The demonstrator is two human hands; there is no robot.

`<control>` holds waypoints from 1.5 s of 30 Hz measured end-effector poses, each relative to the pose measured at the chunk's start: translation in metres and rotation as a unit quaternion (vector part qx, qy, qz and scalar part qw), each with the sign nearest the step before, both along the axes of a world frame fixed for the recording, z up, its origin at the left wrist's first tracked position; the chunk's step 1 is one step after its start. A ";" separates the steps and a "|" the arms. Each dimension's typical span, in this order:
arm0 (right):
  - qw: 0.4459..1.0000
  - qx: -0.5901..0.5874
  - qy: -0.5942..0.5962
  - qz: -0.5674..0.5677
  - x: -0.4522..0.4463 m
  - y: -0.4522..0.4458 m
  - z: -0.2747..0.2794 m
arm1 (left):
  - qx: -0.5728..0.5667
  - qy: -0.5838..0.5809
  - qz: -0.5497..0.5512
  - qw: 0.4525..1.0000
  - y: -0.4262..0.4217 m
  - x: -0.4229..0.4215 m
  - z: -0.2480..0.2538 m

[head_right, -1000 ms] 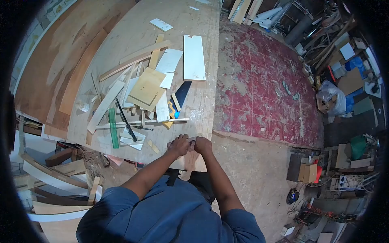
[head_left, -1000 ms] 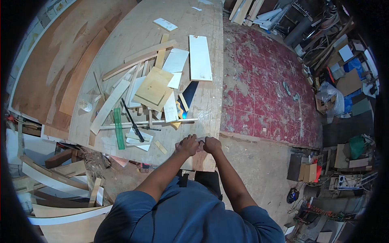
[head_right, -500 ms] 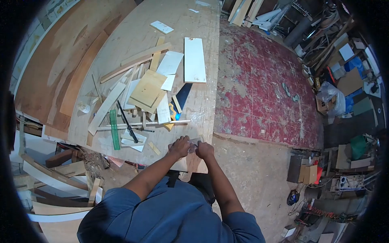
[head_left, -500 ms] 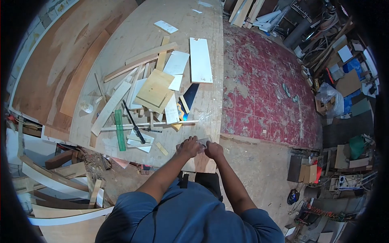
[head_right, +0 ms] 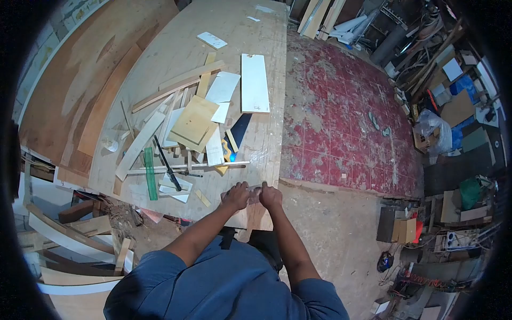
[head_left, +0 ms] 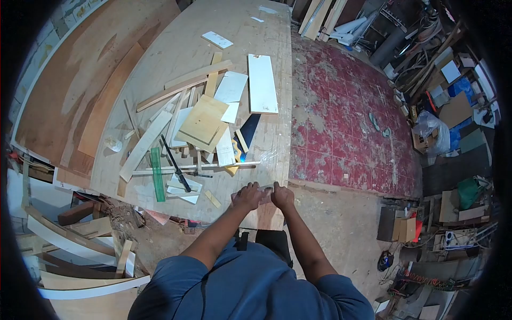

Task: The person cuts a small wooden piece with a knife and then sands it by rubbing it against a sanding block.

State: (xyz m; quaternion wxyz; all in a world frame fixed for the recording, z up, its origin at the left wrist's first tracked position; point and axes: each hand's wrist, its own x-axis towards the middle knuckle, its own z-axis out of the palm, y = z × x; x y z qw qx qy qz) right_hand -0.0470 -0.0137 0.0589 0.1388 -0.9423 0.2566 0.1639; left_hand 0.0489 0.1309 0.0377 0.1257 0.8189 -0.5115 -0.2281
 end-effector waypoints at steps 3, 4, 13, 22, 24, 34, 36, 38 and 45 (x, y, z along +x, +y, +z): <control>0.993 0.023 -0.069 -0.093 0.002 0.010 -0.005 | -0.029 0.046 0.100 0.994 0.004 -0.007 0.024; 0.991 0.027 -0.078 -0.105 -0.001 0.013 -0.011 | -0.028 0.046 0.101 0.993 0.004 -0.008 0.016; 0.994 0.039 0.079 0.066 0.010 -0.011 0.008 | 0.039 -0.044 -0.005 0.998 -0.005 0.002 0.000; 0.999 0.015 0.037 0.030 -0.009 0.008 -0.015 | 0.027 -0.018 0.010 0.999 -0.002 -0.004 -0.001; 0.975 0.023 0.196 0.106 0.000 0.002 -0.002 | 0.012 -0.007 -0.003 1.000 -0.002 -0.002 -0.003; 0.995 0.024 -0.044 -0.081 0.011 0.009 -0.008 | 0.067 0.006 0.017 0.998 -0.001 -0.001 0.034; 0.996 0.028 0.082 0.036 0.003 0.002 0.002 | 0.021 0.082 0.109 0.990 0.002 -0.006 0.039; 0.981 0.057 0.174 0.064 -0.013 -0.003 -0.003 | 0.020 0.047 0.064 0.997 -0.001 -0.007 0.015; 0.841 0.484 -0.148 -0.190 -0.041 -0.006 0.011 | -0.179 0.273 0.106 0.939 -0.007 0.016 -0.018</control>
